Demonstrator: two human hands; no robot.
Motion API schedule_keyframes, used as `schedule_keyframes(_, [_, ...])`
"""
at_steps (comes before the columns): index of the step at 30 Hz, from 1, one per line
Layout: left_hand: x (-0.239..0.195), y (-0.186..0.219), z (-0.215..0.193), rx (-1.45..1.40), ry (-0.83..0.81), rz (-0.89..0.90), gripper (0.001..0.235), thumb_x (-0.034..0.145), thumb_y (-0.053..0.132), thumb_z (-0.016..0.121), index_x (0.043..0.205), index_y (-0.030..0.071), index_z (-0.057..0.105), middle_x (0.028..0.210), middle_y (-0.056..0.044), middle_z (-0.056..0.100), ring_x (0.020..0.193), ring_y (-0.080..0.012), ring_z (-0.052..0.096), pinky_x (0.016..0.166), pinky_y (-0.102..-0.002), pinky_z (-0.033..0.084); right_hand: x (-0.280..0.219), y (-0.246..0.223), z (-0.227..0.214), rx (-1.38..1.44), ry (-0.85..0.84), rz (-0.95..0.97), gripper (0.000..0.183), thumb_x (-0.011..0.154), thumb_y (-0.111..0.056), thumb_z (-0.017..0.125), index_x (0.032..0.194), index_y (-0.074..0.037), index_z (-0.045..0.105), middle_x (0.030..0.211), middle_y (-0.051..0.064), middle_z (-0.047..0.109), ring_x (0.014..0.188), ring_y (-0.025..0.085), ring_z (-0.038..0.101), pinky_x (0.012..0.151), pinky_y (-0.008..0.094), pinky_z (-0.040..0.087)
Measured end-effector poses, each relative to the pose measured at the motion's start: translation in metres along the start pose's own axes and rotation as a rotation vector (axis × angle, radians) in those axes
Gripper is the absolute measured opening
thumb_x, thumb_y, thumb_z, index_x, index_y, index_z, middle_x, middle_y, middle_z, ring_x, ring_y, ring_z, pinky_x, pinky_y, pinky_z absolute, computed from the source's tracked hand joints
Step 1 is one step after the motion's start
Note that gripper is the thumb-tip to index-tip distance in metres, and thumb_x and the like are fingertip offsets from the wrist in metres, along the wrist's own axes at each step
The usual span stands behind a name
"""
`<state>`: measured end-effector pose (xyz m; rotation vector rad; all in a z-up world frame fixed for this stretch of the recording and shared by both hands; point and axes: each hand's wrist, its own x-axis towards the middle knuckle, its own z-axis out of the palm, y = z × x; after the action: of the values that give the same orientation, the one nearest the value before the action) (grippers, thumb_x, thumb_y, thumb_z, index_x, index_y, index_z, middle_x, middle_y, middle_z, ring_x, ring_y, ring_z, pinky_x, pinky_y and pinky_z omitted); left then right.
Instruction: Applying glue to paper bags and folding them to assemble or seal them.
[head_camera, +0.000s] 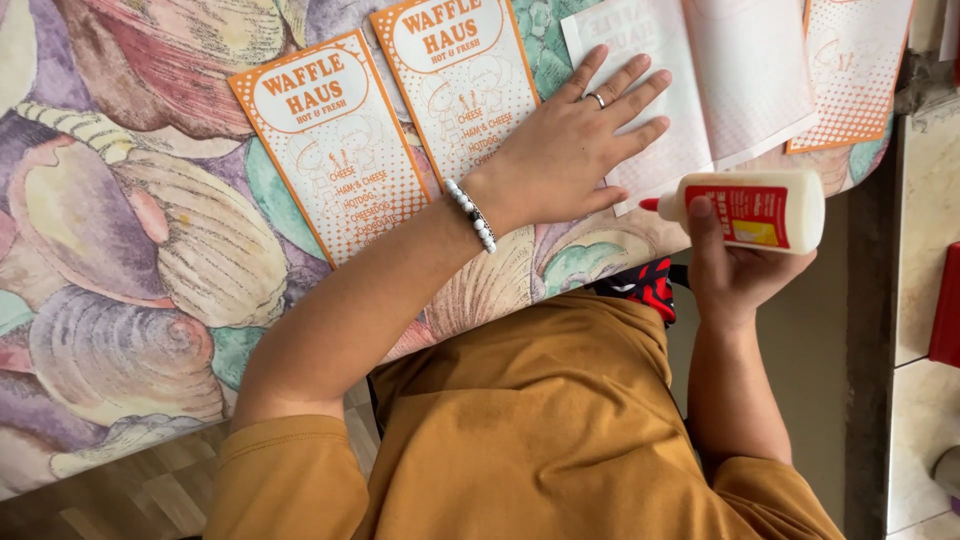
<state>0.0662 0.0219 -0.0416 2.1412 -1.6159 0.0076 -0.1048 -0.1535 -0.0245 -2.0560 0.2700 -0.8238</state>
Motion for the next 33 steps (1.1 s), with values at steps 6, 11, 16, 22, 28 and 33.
schedule_keyframes(6, [-0.001, -0.001, 0.001, -0.009, 0.026, 0.005, 0.074, 0.090, 0.050, 0.078, 0.148, 0.009, 0.059, 0.162, -0.022, 0.035, 0.151, -0.0414, 0.027, 0.124, -0.062, 0.013, -0.025, 0.007, 0.007, 0.039, -0.015, 0.046, 0.053, 0.088, 0.010, 0.085, 0.109, 0.008, 0.037, 0.102, 0.028, 0.060, 0.092, 0.029, 0.062, 0.079, 0.048, 0.065])
schedule_keyframes(11, [0.000, -0.001, 0.003, -0.004, 0.007, 0.003, 0.074, 0.090, 0.050, 0.076, 0.150, 0.009, 0.058, 0.162, -0.022, 0.034, 0.151, -0.0416, 0.026, 0.123, -0.063, 0.013, 0.001, 0.024, -0.008, -0.088, 0.095, -0.069, 0.041, 0.093, 0.003, 0.088, 0.104, 0.009, 0.048, 0.098, 0.024, 0.061, 0.088, 0.029, 0.062, 0.075, 0.046, 0.060])
schedule_keyframes(16, [-0.001, -0.001, 0.001, 0.000, 0.005, 0.004, 0.075, 0.089, 0.049, 0.077, 0.150, 0.009, 0.058, 0.162, -0.023, 0.033, 0.151, -0.0415, 0.026, 0.123, -0.063, 0.013, 0.004, 0.023, -0.006, -0.122, 0.100, -0.082, 0.024, 0.098, 0.003, 0.084, 0.097, 0.011, 0.062, 0.091, 0.019, 0.067, 0.084, 0.026, 0.066, 0.073, 0.043, 0.060])
schedule_keyframes(22, [0.000, 0.000, 0.000, -0.013, -0.002, -0.001, 0.072, 0.094, 0.050, 0.074, 0.150, 0.009, 0.058, 0.163, -0.022, 0.033, 0.151, -0.0410, 0.025, 0.124, -0.062, 0.012, -0.019, 0.020, 0.002, -0.006, 0.024, -0.009, 0.044, 0.090, 0.006, 0.086, 0.111, 0.010, 0.047, 0.101, 0.026, 0.064, 0.091, 0.030, 0.066, 0.080, 0.047, 0.065])
schedule_keyframes(28, [0.000, -0.001, 0.002, -0.025, 0.006, -0.007, 0.075, 0.088, 0.048, 0.078, 0.150, 0.010, 0.059, 0.163, -0.022, 0.033, 0.151, -0.0412, 0.025, 0.124, -0.062, 0.011, 0.015, 0.048, -0.017, 0.056, 0.114, -0.235, 0.054, 0.100, 0.023, 0.076, 0.134, 0.007, 0.037, 0.129, 0.039, 0.054, 0.115, 0.050, 0.061, 0.099, 0.065, 0.060])
schedule_keyframes(33, [-0.001, 0.000, 0.000, -0.029, 0.022, 0.003, 0.073, 0.088, 0.044, 0.078, 0.150, 0.008, 0.060, 0.162, -0.023, 0.036, 0.151, -0.0415, 0.027, 0.124, -0.062, 0.012, -0.001, 0.059, -0.019, 0.053, 0.150, -0.166, 0.063, 0.097, 0.022, 0.082, 0.143, 0.009, 0.040, 0.137, 0.038, 0.055, 0.123, 0.049, 0.061, 0.104, 0.062, 0.059])
